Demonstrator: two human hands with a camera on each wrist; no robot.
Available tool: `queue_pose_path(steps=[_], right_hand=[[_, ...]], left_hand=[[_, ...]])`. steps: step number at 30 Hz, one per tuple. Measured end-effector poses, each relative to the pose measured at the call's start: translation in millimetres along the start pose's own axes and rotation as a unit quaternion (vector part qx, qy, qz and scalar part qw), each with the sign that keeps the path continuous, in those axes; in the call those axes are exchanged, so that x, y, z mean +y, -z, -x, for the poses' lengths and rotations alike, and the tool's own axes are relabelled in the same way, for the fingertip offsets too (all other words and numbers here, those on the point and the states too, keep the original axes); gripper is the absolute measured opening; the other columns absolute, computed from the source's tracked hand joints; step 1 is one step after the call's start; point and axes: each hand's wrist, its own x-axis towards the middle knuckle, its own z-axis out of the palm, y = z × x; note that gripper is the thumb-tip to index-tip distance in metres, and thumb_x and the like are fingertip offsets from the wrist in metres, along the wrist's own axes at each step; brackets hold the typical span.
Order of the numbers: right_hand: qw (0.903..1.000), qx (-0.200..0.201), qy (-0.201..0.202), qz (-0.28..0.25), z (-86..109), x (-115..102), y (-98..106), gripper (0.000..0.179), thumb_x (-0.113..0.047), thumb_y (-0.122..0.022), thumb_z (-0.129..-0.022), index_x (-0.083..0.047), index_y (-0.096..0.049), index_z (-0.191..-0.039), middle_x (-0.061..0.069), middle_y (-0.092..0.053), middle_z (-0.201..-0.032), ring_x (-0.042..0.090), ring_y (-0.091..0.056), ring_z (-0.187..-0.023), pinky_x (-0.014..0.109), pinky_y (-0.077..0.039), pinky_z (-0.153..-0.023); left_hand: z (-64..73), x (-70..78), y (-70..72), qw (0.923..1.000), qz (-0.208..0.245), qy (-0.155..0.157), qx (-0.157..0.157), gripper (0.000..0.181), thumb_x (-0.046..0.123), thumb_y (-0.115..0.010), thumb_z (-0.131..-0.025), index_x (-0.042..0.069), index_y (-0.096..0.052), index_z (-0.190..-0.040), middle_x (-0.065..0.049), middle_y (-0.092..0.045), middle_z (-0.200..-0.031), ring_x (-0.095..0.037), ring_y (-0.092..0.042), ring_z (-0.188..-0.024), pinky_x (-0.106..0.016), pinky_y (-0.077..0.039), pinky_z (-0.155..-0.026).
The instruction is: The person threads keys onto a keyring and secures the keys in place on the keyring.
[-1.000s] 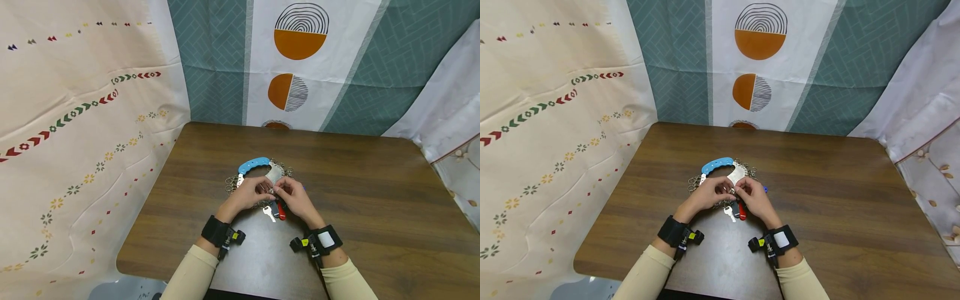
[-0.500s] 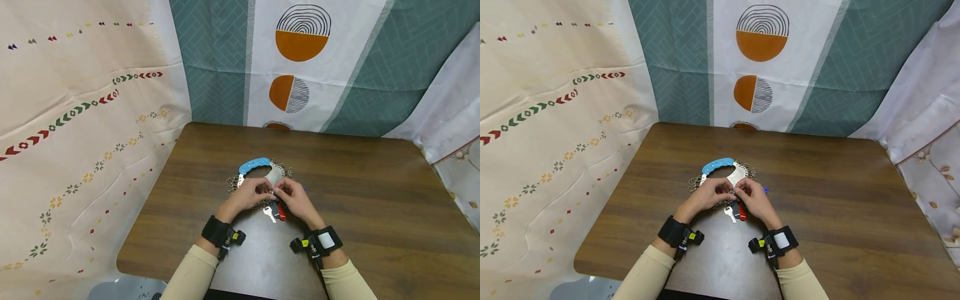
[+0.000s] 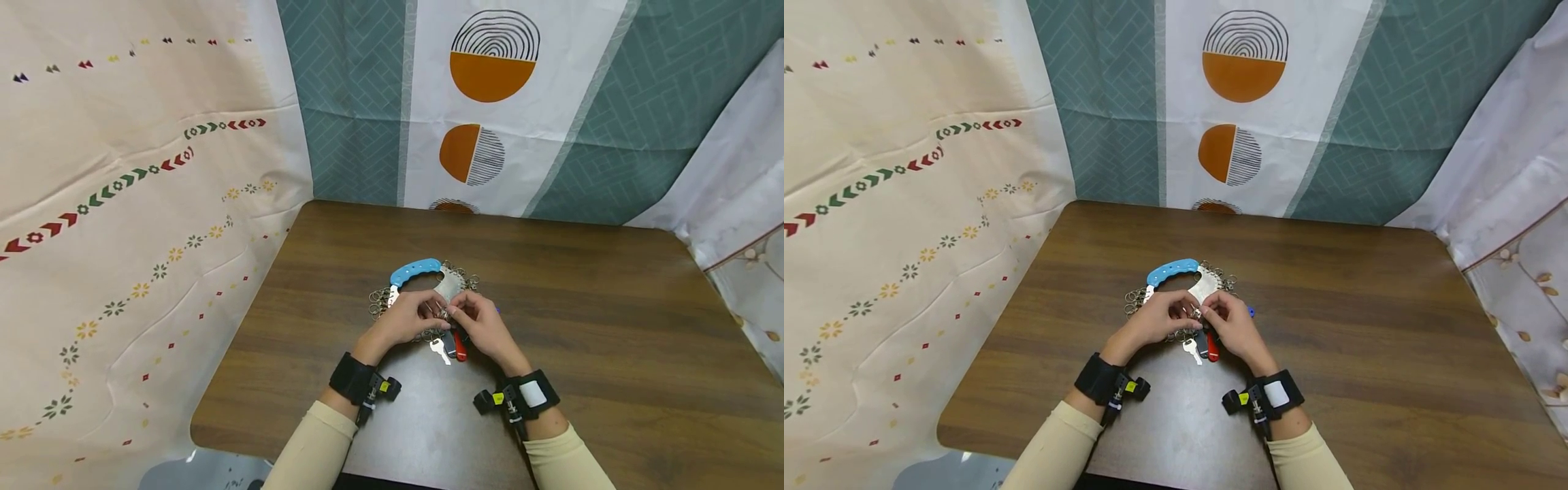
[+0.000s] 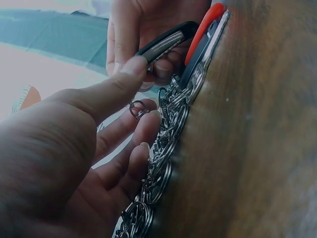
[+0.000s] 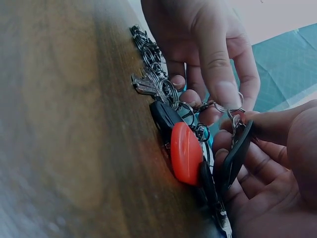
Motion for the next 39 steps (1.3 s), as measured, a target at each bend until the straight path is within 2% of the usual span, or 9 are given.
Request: queue_pose_path(steps=[8,19,27,39], right_hand=[[1.0,-0.004,-0.003,-0.003,0.2,-1.4,-0.2,0.006,-0.01,-0.069,-0.104,-0.004,-0.068,-0.104,0.008,-0.069,-0.09,0.018,-0.06,-0.078,0.026,-0.048,-0.07],[0.9999,-0.014,0.003,0.001,0.3,-2.5,0.1,0.006,-0.008,-0.068,-0.105,-0.002,-0.068,-0.105,0.007,-0.069,-0.09,0.016,-0.061,-0.076,0.026,-0.049,-0.068],[1.0,-0.002,0.0,-0.005,0.4,-0.3,-1.1,0.006,-0.006,-0.068,-0.104,0.0,-0.069,-0.105,0.011,-0.069,-0.089,0.018,-0.061,-0.078,0.025,-0.048,-0.07],[1.0,-0.002,-0.003,0.005,-0.3,-0.7,0.0,0.005,-0.008,-0.067,-0.105,-0.003,-0.068,-0.105,0.007,-0.069,-0.089,0.018,-0.06,-0.076,0.027,-0.048,-0.068]], left_hand=[[-0.7,-0.6,-0.5,1.0,-0.009,-0.002,0.002,0.023,0.028,-0.084,-0.094,0.017,-0.072,-0.11,0.007,-0.07,-0.092,-0.006,-0.066,-0.082,-0.026,-0.055,-0.076],[-1.3,0.5,0.4,0.9994,-0.032,-0.009,0.01,0.022,0.031,-0.084,-0.093,0.016,-0.073,-0.105,0.008,-0.069,-0.088,-0.005,-0.065,-0.08,-0.025,-0.054,-0.075],[-1.3,0.8,-0.6,1.0,-0.008,0.005,0.003,0.028,0.032,-0.086,-0.092,0.018,-0.073,-0.112,0.009,-0.069,-0.09,-0.005,-0.065,-0.08,-0.026,-0.054,-0.074],[-2.5,-0.4,-0.5,0.9995,-0.024,-0.017,0.01,0.022,0.029,-0.084,-0.094,0.016,-0.072,-0.108,0.008,-0.07,-0.089,-0.005,-0.065,-0.081,-0.025,-0.054,-0.076]])
